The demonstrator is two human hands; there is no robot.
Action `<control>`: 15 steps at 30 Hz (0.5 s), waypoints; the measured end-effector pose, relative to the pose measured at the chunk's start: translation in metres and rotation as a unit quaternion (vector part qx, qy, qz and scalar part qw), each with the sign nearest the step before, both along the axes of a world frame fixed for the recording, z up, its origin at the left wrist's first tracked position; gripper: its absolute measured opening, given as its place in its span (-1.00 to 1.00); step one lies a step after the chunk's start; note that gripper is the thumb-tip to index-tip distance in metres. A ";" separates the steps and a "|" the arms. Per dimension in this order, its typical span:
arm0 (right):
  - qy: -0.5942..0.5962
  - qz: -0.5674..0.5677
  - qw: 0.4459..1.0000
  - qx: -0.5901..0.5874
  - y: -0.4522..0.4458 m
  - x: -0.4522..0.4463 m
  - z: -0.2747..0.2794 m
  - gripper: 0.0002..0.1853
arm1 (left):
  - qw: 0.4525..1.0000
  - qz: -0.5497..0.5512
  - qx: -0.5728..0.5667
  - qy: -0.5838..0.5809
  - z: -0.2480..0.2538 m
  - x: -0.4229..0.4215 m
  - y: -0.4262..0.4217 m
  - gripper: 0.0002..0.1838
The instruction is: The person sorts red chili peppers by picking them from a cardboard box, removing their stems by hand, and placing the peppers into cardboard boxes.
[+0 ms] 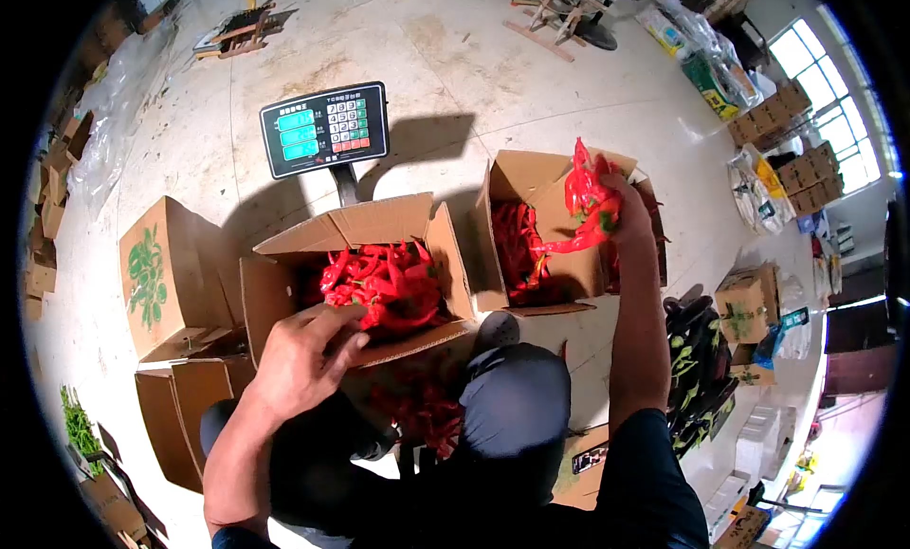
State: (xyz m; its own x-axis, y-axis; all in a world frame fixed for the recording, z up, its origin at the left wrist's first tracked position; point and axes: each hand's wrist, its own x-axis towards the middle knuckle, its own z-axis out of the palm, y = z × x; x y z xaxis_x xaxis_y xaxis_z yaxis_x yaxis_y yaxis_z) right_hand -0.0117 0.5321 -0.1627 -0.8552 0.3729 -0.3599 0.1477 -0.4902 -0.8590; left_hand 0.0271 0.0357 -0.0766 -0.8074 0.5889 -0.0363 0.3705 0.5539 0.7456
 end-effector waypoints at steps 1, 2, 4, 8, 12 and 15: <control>0.008 -0.031 0.999 0.003 -0.007 0.002 0.016 -0.74 | 0.999 -0.008 0.015 0.036 -0.007 0.000 0.003 -0.74; 0.016 -0.062 0.998 0.006 -0.011 0.003 0.027 -0.75 | 1.000 -0.015 0.017 0.018 -0.009 0.001 0.007 -0.73; 0.107 0.002 0.994 -0.006 -0.014 0.003 0.044 -0.74 | 0.999 -0.027 0.021 -0.017 -0.009 0.003 0.018 -0.73; 0.219 0.098 0.971 0.012 -0.055 0.010 0.108 -0.63 | 0.933 -0.057 0.181 -0.306 -0.039 0.013 0.049 -0.62; 0.311 0.194 0.928 -0.068 -0.098 -0.001 0.129 -0.53 | 0.783 0.005 0.355 -0.511 -0.029 0.019 0.105 -0.48; 0.364 0.224 0.899 -0.098 -0.152 0.000 0.136 -0.54 | 0.670 -0.011 0.541 -0.509 -0.010 0.013 0.126 -0.41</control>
State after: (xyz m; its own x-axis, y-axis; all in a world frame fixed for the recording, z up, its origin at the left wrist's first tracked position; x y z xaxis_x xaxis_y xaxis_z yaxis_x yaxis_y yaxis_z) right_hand -0.0120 0.3801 -0.0264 -0.9393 -0.0780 0.3342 -0.1973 -0.6739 -0.7120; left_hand 0.0403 0.1616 -0.0869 -0.6799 0.7258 -0.1045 -0.6347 -0.5112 0.5795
